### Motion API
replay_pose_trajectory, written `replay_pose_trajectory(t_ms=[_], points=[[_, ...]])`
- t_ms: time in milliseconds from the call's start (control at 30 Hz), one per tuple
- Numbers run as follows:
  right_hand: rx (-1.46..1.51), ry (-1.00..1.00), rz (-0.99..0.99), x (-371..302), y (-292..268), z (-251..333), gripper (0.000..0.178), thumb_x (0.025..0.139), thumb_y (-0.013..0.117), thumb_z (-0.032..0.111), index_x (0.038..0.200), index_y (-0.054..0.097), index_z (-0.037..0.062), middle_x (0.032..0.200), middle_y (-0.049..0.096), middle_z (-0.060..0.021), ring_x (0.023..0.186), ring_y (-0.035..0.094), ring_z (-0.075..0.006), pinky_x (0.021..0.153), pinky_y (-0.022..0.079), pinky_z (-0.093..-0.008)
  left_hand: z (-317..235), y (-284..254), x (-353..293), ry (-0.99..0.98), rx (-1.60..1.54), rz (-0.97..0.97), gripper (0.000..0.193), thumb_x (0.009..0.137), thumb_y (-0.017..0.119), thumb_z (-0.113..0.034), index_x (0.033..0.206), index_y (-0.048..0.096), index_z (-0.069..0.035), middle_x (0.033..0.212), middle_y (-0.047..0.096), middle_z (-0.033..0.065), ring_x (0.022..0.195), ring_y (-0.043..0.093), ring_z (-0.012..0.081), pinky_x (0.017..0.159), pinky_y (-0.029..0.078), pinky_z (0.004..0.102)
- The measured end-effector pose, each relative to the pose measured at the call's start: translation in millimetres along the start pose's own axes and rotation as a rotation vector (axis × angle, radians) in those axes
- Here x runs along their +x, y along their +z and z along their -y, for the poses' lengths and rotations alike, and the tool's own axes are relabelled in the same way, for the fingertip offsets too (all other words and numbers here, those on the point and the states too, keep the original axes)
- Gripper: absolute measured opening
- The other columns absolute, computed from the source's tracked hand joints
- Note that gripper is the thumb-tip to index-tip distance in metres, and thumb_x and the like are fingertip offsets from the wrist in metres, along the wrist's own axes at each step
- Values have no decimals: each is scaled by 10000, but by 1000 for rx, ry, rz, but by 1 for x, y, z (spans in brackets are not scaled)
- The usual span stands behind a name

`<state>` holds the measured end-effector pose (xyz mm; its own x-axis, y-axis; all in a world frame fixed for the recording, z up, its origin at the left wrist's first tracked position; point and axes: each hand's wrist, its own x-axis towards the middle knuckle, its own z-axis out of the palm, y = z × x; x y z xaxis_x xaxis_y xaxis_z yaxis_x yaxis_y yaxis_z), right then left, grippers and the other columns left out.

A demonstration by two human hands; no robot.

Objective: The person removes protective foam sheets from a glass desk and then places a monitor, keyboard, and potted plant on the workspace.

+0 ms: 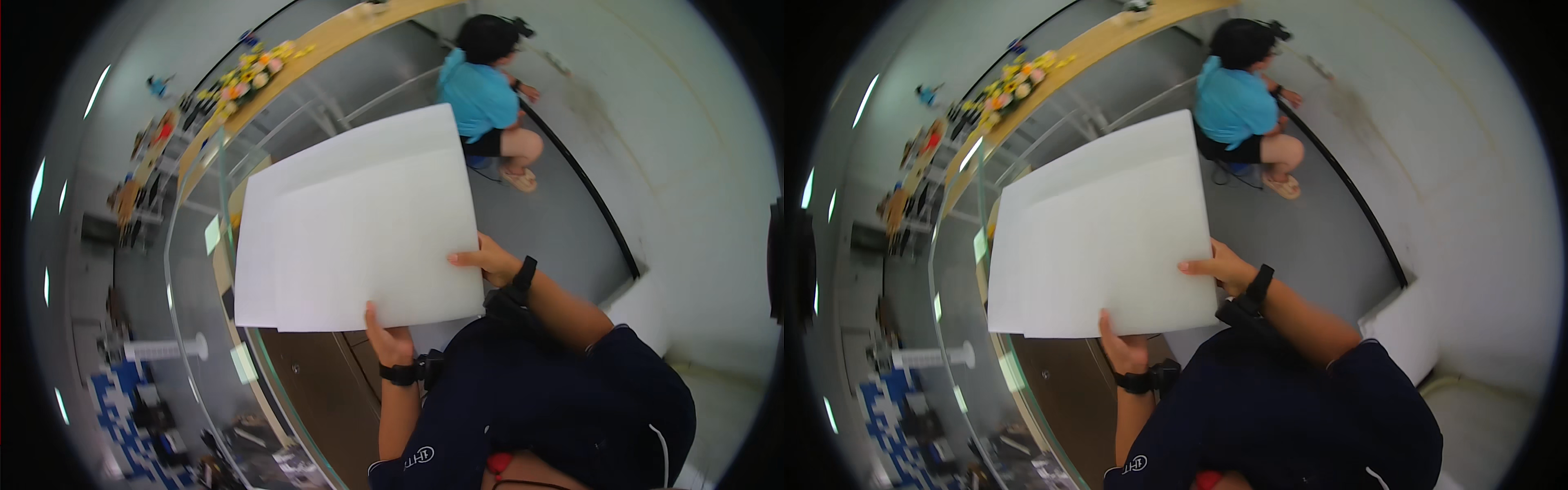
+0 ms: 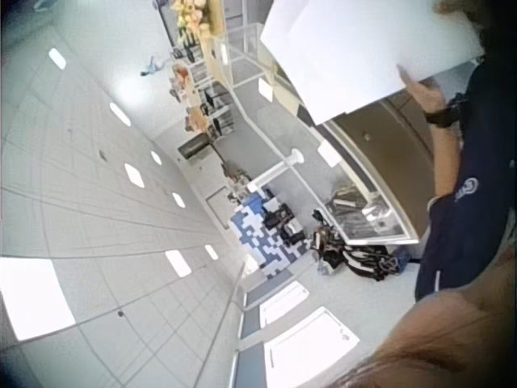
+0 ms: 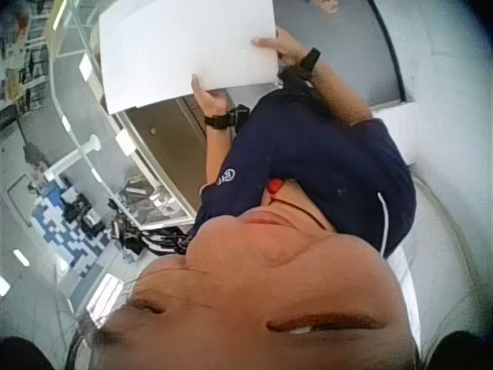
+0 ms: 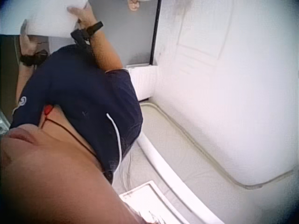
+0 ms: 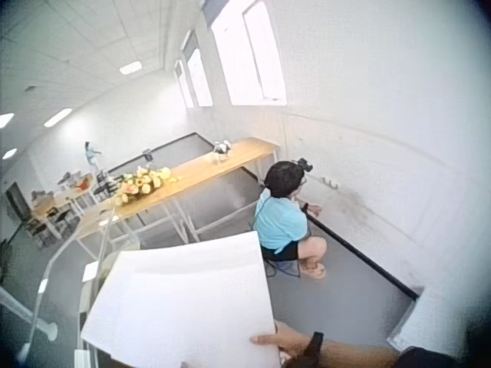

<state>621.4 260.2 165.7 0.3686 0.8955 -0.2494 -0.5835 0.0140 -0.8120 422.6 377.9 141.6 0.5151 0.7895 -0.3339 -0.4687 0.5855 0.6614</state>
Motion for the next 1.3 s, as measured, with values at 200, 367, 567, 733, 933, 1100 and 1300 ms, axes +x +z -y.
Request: replay_pose_trajectory(t_ms=[200,367,567,733,933,1100,1300], points=[[-2,-70,-178,-97,-35,-17,681,669,699,181,1229,345,22,1140,479,-110,1043,463,-209,878,381,-344,-39,-46,1,882,1121,389,489,834,523,-200,1199,335,66,1195,409,229,1018,480,318,842,431,394],[-29,-10,-304,-202,-45,-85,648,677,699,182,1207,370,6,1133,495,-118,1043,473,-204,883,380,-339,-21,-78,-44,-147,263,9,517,893,266,-423,1219,369,-34,1225,413,113,1115,397,270,901,377,415],[30,-57,-688,-303,-37,-134,652,673,706,197,1197,377,-8,1121,505,-126,1029,474,-209,878,383,-336,15,-95,-47,-543,244,136,591,794,529,-420,1224,366,-49,1249,399,90,1127,391,242,943,330,400],[68,-122,-1010,-393,-37,-152,618,676,701,200,1169,404,-24,1093,520,-139,992,498,-200,866,391,-322,64,-48,-71,-749,383,411,658,762,587,-377,1265,301,-63,1245,387,111,1126,376,274,953,309,415],[227,-231,-1265,-491,-46,-185,558,681,691,134,1143,427,-37,1046,545,-143,932,536,-206,833,422,-326,140,-12,-130,-919,614,710,673,784,572,-361,1289,260,-44,1291,342,119,1182,323,270,981,278,416],[289,-188,-1483,-580,-70,-220,527,682,697,136,1114,453,-42,1023,556,-143,910,546,-203,813,435,-321,223,13,-190,-1034,679,867,551,835,521,-239,1275,273,-19,1295,338,128,1174,341,273,987,282,415],[306,-195,-1582,-696,-126,-268,489,677,707,187,1061,506,-39,956,586,-116,831,567,-176,759,455,-300,334,43,-286,-1082,810,871,500,845,510,-208,1258,294,-29,1271,362,125,1154,366,265,958,318,408]])
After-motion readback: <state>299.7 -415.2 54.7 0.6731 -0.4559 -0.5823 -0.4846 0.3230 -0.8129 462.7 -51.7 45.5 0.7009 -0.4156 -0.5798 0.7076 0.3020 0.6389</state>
